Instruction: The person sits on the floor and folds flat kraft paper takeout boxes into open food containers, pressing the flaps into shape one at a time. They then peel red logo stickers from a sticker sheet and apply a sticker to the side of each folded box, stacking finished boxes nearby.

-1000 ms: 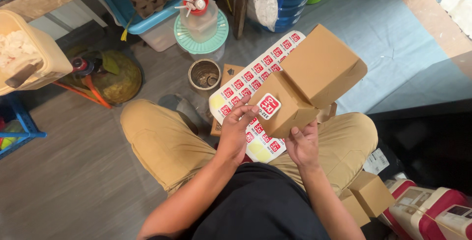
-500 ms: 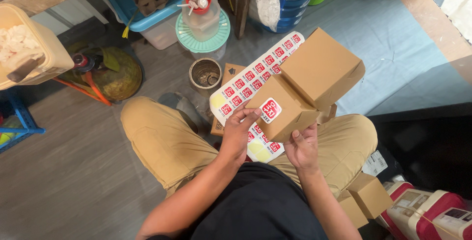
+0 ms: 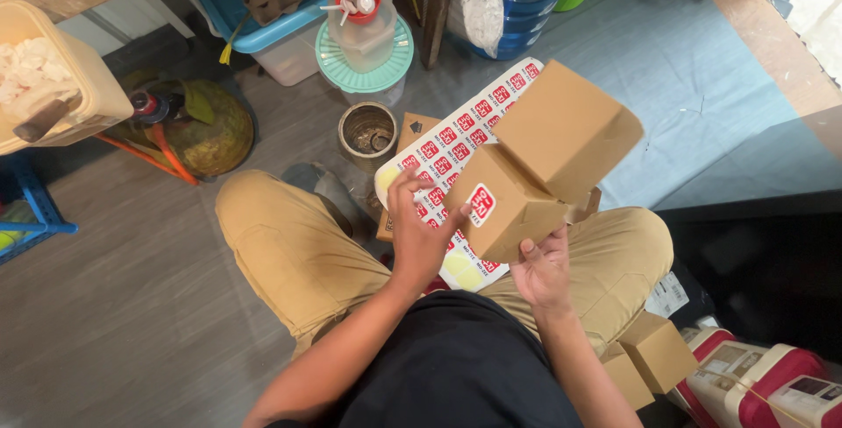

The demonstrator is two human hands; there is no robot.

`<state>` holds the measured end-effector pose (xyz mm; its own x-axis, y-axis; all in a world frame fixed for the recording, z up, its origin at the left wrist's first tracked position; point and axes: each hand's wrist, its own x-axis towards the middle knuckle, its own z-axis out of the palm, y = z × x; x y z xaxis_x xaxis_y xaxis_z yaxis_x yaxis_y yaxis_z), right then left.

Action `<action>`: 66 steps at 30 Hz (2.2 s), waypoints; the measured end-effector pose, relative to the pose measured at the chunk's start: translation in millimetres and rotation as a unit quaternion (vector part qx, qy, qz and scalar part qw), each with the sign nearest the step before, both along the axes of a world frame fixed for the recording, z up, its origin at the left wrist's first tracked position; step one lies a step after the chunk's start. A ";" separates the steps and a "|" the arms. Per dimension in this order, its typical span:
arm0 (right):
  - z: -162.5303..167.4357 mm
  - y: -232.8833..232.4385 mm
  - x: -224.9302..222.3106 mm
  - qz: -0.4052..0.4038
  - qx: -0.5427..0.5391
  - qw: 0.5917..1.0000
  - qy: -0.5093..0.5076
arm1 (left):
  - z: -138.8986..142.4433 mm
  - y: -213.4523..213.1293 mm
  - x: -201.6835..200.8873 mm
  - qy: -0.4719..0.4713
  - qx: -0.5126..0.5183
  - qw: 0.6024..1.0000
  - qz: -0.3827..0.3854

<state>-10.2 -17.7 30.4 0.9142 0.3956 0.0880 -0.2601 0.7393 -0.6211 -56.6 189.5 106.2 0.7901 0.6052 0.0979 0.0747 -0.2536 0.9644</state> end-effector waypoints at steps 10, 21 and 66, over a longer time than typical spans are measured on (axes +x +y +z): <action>4.5 11.9 -1.4 -0.026 -0.025 0.999 0.019 | -2.3 6.1 -8.9 -0.037 0.161 0.950 -0.265; 2.4 17.0 -6.8 0.010 -0.080 0.993 0.083 | -37.4 -2.6 -6.2 0.020 -0.225 0.934 -0.277; 20.5 -22.4 -10.7 -0.021 -0.453 0.887 -0.087 | -93.6 22.1 -6.1 0.036 -0.366 0.875 -0.316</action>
